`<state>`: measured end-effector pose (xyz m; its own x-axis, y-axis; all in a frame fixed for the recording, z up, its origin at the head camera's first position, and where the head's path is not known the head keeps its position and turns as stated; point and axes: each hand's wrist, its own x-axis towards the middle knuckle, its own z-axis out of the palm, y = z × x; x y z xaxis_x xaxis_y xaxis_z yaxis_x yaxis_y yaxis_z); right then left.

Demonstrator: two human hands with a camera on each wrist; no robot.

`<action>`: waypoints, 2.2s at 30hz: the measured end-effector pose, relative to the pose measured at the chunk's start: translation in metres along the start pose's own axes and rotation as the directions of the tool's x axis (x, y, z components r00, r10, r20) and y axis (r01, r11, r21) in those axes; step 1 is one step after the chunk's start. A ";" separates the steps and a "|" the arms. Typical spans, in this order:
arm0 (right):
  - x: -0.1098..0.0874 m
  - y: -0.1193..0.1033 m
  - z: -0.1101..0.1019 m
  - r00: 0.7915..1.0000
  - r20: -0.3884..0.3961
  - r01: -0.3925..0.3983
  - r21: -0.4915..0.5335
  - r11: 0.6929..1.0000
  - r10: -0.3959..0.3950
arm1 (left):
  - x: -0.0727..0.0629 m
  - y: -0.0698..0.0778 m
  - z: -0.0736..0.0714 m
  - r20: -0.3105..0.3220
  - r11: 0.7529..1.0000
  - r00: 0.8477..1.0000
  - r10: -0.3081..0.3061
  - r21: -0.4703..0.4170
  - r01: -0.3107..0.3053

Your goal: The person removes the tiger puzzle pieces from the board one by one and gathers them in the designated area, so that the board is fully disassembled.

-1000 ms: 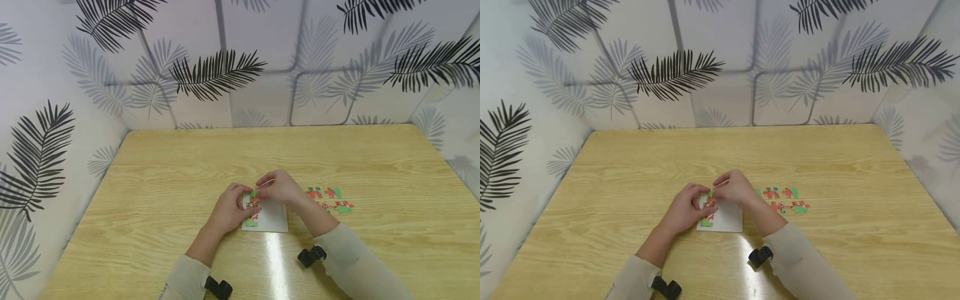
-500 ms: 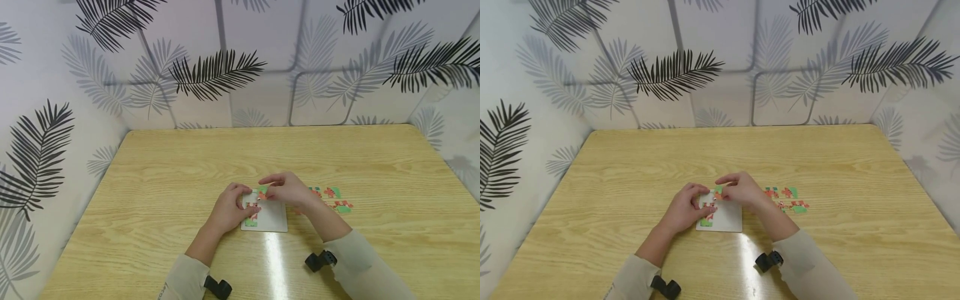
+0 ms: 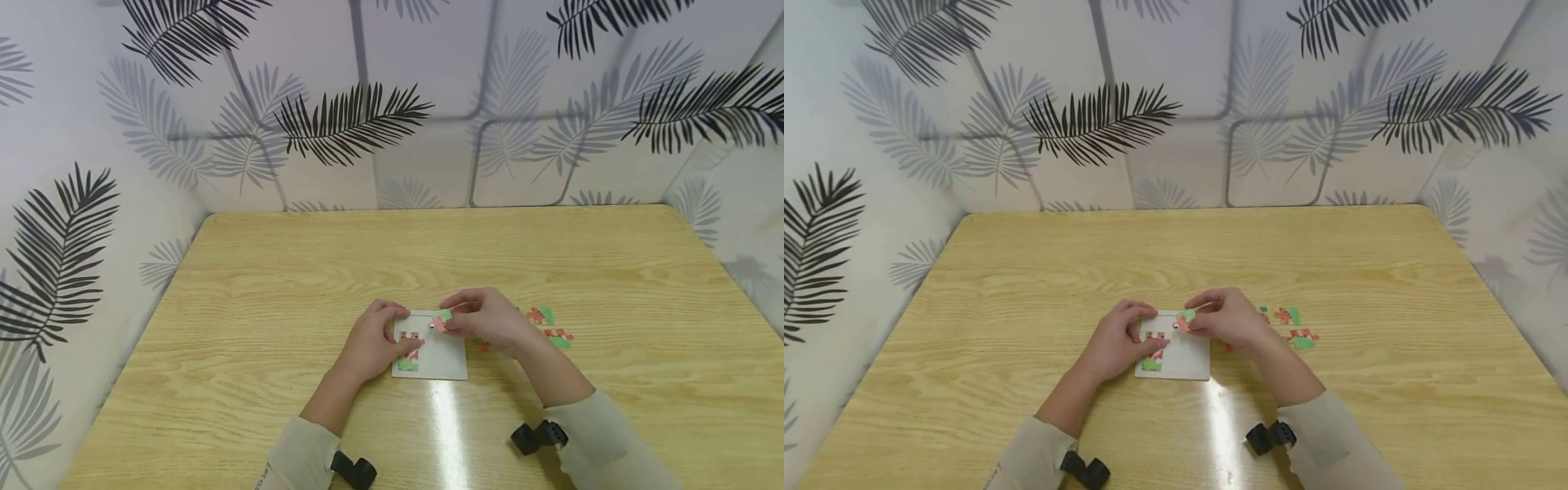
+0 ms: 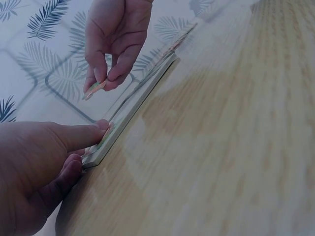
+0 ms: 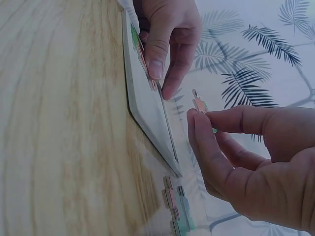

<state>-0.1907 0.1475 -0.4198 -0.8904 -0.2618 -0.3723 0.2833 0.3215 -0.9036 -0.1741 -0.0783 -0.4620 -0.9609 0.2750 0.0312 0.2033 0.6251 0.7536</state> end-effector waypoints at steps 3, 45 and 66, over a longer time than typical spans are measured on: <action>-0.001 0.001 -0.003 1.000 0.006 0.001 0.010 1.000 -0.001 | 0.000 0.000 0.000 0.001 1.000 1.000 -0.001 -0.004 0.001; -0.021 -0.003 -0.054 0.969 0.246 0.072 -0.239 0.968 -0.011 | -0.001 -0.001 0.001 -0.007 1.000 1.000 0.012 -0.029 -0.013; -0.026 -0.003 -0.062 0.970 0.242 0.068 -0.374 0.925 0.027 | -0.001 -0.001 0.000 0.003 1.000 1.000 0.022 -0.017 -0.022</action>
<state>-0.1905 0.2099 -0.3939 -0.7695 -0.4657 -0.4370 0.0687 0.6199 -0.7817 -0.1735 -0.0795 -0.4625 -0.9557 0.2907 0.0457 0.2210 0.6066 0.7637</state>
